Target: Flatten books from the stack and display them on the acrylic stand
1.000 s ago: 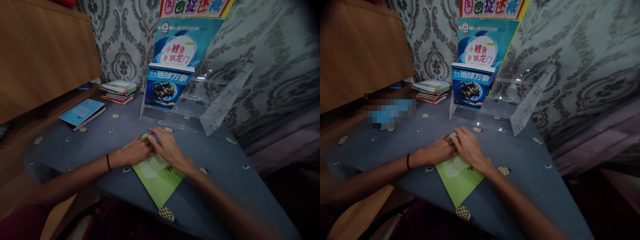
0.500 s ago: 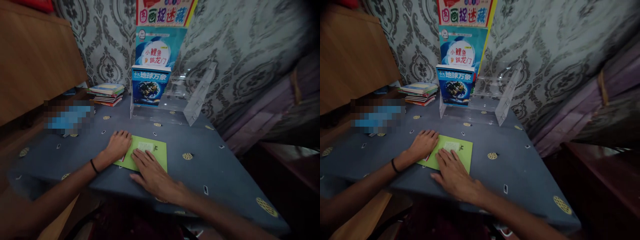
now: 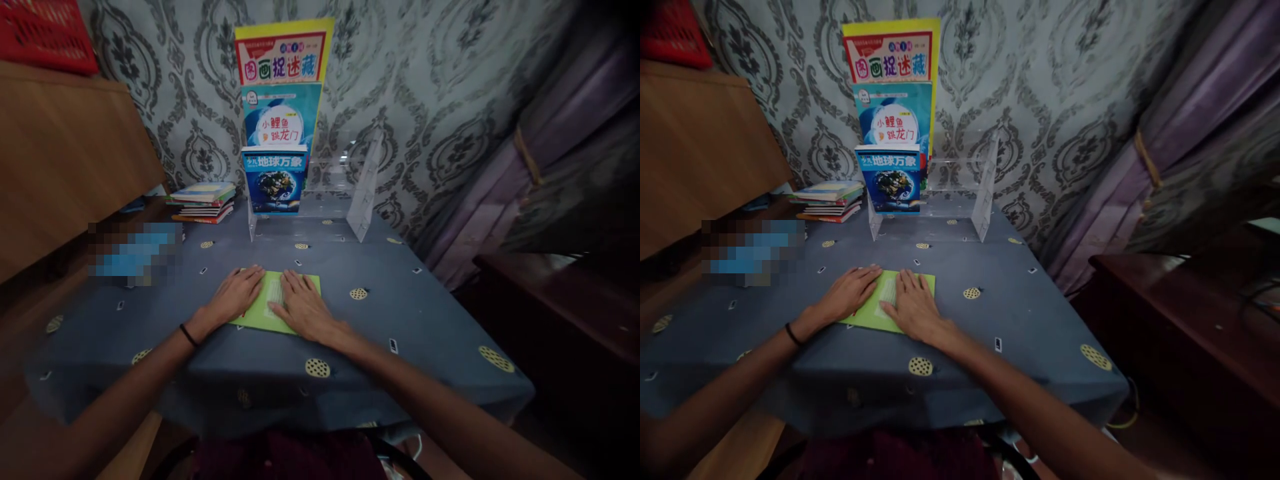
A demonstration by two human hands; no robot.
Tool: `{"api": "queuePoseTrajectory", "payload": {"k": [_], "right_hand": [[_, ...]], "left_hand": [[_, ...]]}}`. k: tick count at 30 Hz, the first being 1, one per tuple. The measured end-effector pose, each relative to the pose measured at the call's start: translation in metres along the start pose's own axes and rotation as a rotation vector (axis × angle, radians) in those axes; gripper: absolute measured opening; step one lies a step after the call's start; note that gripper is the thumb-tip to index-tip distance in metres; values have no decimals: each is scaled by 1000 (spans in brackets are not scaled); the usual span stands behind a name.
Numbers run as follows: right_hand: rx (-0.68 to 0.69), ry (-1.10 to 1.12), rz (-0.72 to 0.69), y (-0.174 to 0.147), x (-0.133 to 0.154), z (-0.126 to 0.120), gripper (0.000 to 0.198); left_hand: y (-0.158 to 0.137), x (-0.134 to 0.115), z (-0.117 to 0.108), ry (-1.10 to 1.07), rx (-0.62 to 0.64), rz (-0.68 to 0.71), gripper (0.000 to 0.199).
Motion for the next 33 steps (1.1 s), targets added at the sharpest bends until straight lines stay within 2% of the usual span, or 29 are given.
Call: {"api": "queuePoseTrajectory", "payload": {"k": [5, 10, 18, 23, 25, 29, 33], "right_hand": [[-88, 2, 36, -28, -28, -4, 71], [-136, -8, 50, -39, -37, -1, 70], [-102, 36, 75, -43, -35, -6, 67], [4, 119, -128, -50, -10, -7, 72], [22, 129, -144, -52, -7, -8, 69], [-2, 139, -111, -52, -14, -6, 57], [18, 67, -115, -49, -24, 0, 50]], "left_hand": [[-9, 25, -2, 27, 15, -78, 47], [-15, 39, -1, 1, 6, -82, 49], [-14, 37, 5, -52, 5, -76, 47], [-13, 37, 7, -79, -11, -72, 43], [-15, 36, 8, -95, -14, -57, 42], [-18, 36, 10, -148, -40, -34, 43], [-12, 37, 15, -163, -15, -18, 43]]}}
Point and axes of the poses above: each hand's wrist, its own y-axis towards the middle knuckle, its own z-axis out of the palm, x = y × z, the point moved 8 cm from there along y, towards the middle knuckle, and after that the axes turned 14 degrees about -z, right-handed, at the moved point
